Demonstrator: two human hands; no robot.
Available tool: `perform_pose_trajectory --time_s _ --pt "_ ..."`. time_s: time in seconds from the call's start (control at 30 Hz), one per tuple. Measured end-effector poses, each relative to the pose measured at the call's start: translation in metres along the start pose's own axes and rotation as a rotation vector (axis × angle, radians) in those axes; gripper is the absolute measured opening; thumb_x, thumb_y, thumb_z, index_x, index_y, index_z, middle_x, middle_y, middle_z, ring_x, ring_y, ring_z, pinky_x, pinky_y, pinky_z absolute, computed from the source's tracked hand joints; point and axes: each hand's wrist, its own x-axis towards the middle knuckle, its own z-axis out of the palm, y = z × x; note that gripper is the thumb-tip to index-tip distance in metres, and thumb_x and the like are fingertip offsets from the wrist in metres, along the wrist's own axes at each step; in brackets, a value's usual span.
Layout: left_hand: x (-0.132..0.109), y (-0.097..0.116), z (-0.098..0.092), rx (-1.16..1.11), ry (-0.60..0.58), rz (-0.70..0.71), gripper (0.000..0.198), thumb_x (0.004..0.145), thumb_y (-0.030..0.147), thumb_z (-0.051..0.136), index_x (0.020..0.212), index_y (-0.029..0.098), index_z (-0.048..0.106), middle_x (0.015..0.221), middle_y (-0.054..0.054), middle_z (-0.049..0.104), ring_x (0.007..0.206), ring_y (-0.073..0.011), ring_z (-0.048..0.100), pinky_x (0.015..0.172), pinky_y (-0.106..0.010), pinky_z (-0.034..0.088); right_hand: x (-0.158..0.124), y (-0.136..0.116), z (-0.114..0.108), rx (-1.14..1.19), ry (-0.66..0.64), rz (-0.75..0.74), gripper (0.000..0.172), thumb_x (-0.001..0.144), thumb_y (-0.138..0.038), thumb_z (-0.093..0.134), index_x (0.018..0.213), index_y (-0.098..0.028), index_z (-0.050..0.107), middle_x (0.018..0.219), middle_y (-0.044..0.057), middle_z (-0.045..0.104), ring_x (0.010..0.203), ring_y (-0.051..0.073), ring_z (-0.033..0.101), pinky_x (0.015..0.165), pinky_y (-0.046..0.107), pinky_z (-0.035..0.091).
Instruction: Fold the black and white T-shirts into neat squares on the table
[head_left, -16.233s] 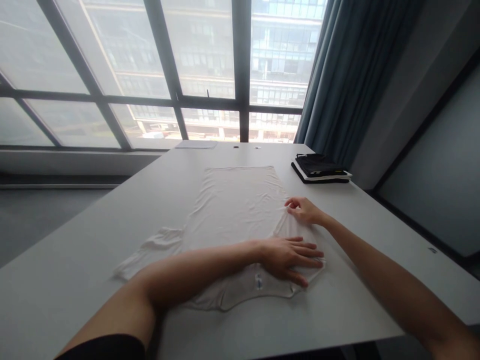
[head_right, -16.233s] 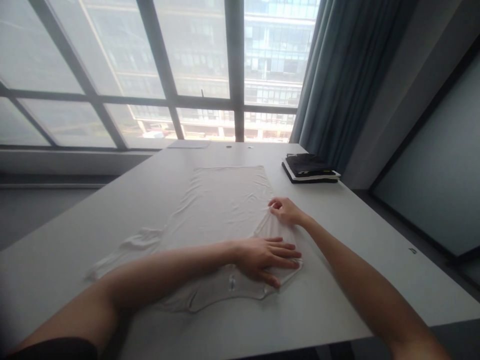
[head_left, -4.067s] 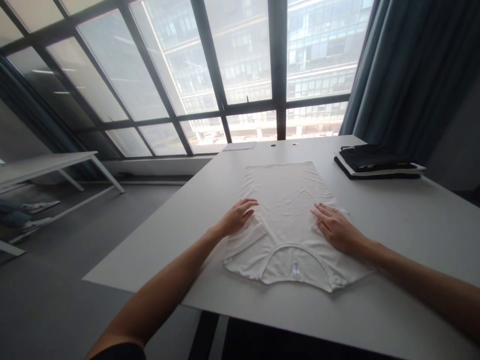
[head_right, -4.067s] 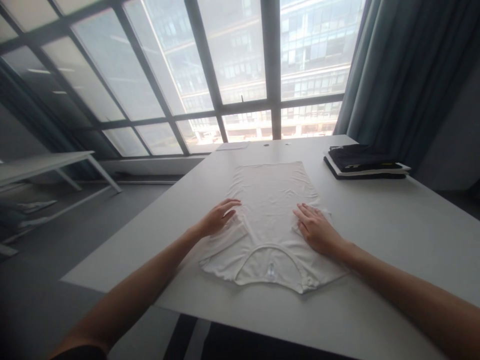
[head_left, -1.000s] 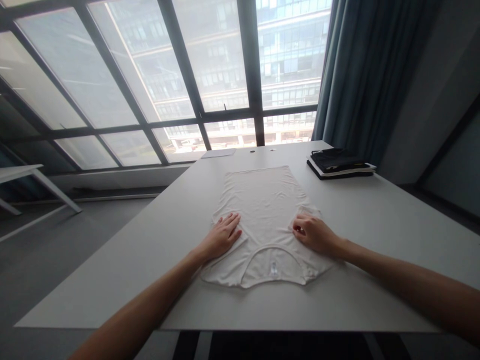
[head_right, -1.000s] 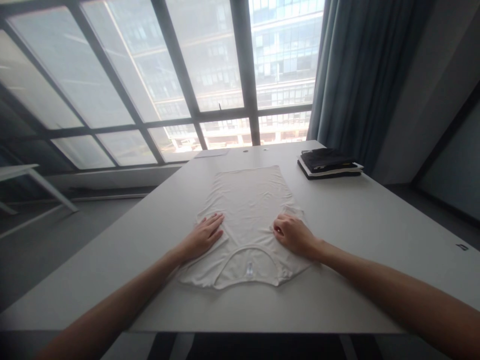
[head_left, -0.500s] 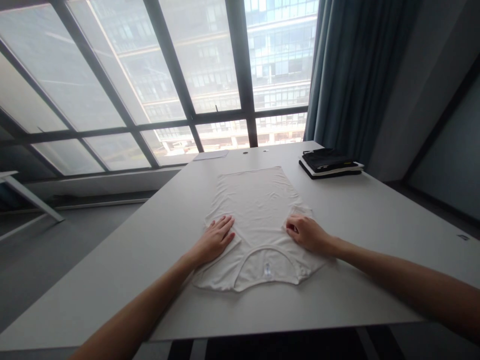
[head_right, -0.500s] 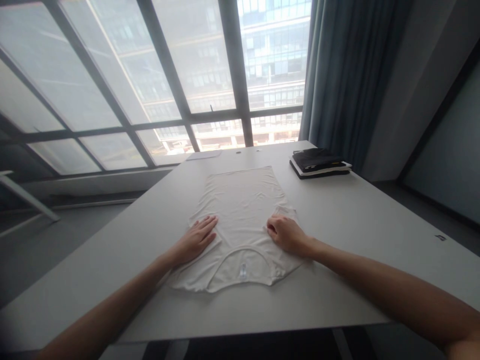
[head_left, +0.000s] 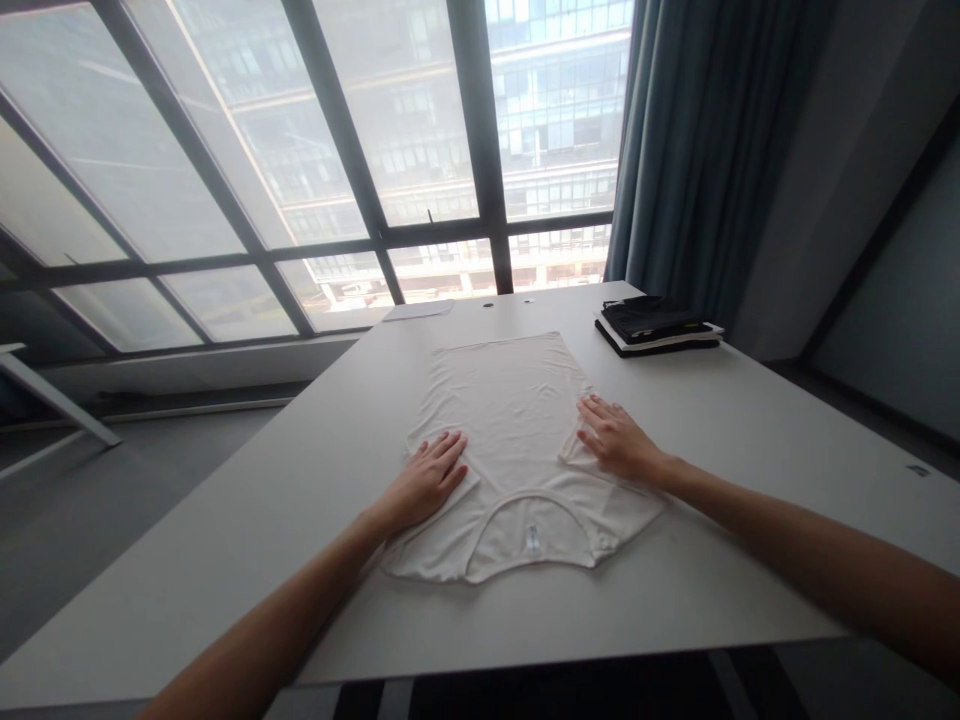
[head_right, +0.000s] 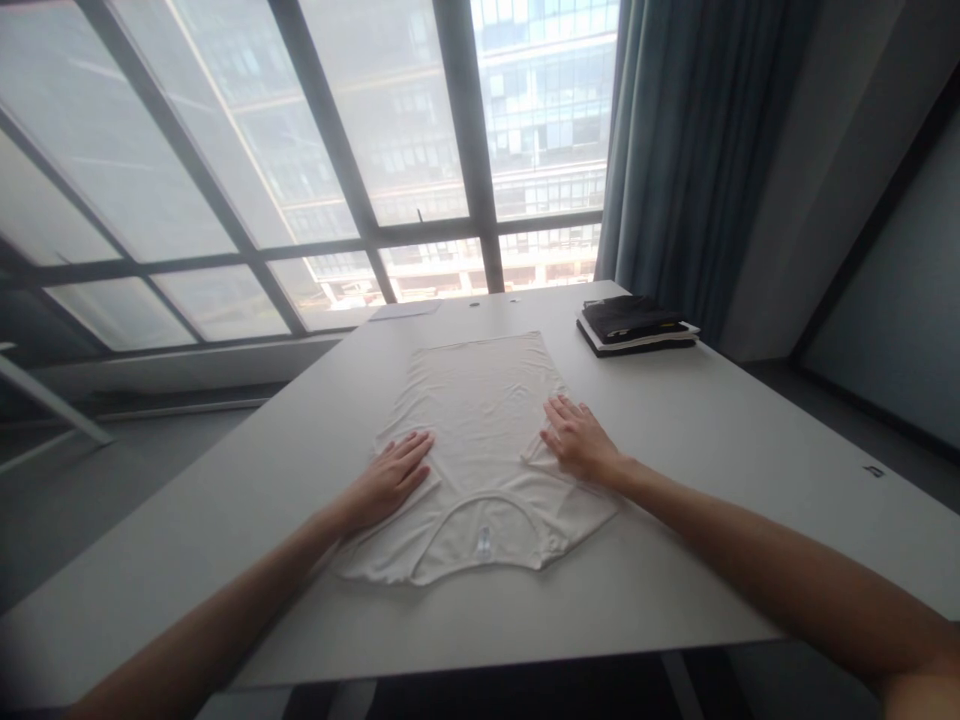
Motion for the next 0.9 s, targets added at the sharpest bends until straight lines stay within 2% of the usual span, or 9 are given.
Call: perform_pose_trajectory --time_s 0.1,0.13,0.3,0.4,0.47,0.53,0.63,0.77,0.9 --pt "0.001 0.0 0.0 0.003 0.004 -0.003 0.063 0.103 0.053 0.031 0.156 0.019 0.039 0.161 -0.011 0.034 0.152 -0.028 0.025 0.123 -0.051 0.021 0.006 0.015 0.0 0.007 -0.158 0.06 0.059 0.102 -0.045 0.035 0.153 -0.014 0.041 0.161 0.018 0.033 0.151 0.032 0.025 0.12 0.057 0.022" --pt "0.001 0.0 0.0 0.0 0.008 -0.003 0.063 0.103 0.053 0.032 0.155 0.019 0.04 0.161 -0.011 0.034 0.152 -0.0281 0.025 0.123 -0.052 0.021 0.008 0.019 -0.003 0.022 -0.143 0.075 0.06 0.103 -0.045 0.031 0.153 -0.014 0.04 0.162 0.018 0.032 0.152 0.031 0.024 0.12 0.057 0.02" --pt "0.003 0.001 -0.004 -0.035 0.071 0.005 0.061 0.104 0.049 0.029 0.154 0.016 0.042 0.16 -0.012 0.038 0.151 -0.0265 0.028 0.124 -0.049 0.021 0.014 0.023 -0.018 0.067 0.099 0.1 0.062 0.104 -0.043 0.025 0.156 -0.01 0.034 0.163 0.019 0.027 0.153 0.028 0.02 0.122 0.053 0.02" --pt "0.002 0.004 -0.005 -0.033 0.1 -0.008 0.06 0.104 0.048 0.028 0.154 0.016 0.041 0.159 -0.012 0.038 0.151 -0.0258 0.028 0.124 -0.049 0.02 0.009 0.019 -0.01 0.049 -0.026 -0.002 0.063 0.103 -0.045 0.029 0.157 -0.012 0.034 0.164 0.017 0.026 0.153 0.028 0.019 0.122 0.055 0.017" --pt "0.001 0.005 -0.005 -0.023 0.065 -0.005 0.06 0.104 0.049 0.031 0.154 0.017 0.041 0.161 -0.012 0.036 0.152 -0.027 0.026 0.123 -0.051 0.02 0.004 0.017 0.0 0.032 -0.152 -0.073 0.065 0.102 -0.049 0.034 0.157 -0.015 0.035 0.164 0.016 0.027 0.153 0.03 0.019 0.121 0.058 0.016" --pt "0.0 0.006 -0.006 -0.029 0.037 -0.006 0.06 0.104 0.049 0.032 0.154 0.018 0.04 0.161 -0.012 0.035 0.152 -0.0273 0.025 0.123 -0.052 0.02 0.001 0.016 0.007 0.025 -0.201 -0.105 0.066 0.101 -0.051 0.036 0.157 -0.016 0.035 0.163 0.016 0.028 0.153 0.031 0.021 0.121 0.06 0.017" --pt "0.001 0.006 -0.014 -0.08 0.135 -0.037 0.055 0.104 0.043 0.032 0.15 0.016 0.045 0.157 -0.012 0.042 0.149 -0.025 0.033 0.123 -0.048 0.024 0.001 0.017 0.01 0.028 -0.13 -0.116 0.063 0.102 -0.046 0.036 0.156 -0.016 0.035 0.163 0.016 0.03 0.152 0.031 0.024 0.12 0.061 0.019" --pt "0.002 -0.005 -0.024 -0.107 0.34 -0.078 0.042 0.099 0.029 0.042 0.136 0.02 0.059 0.137 -0.01 0.061 0.13 -0.0236 0.054 0.114 -0.04 0.04 0.005 0.018 0.009 0.07 -0.011 -0.127 0.056 0.102 -0.038 0.035 0.154 -0.017 0.04 0.16 0.015 0.035 0.151 0.029 0.027 0.119 0.058 0.024" --pt "0.003 -0.028 -0.024 -0.048 0.35 -0.198 0.032 0.091 0.026 0.051 0.117 0.018 0.068 0.108 -0.01 0.069 0.106 -0.0264 0.063 0.101 -0.042 0.048 0.005 0.013 0.01 0.122 0.025 -0.164 0.053 0.102 -0.032 0.036 0.151 -0.017 0.045 0.158 0.015 0.04 0.15 0.029 0.029 0.12 0.057 0.025"
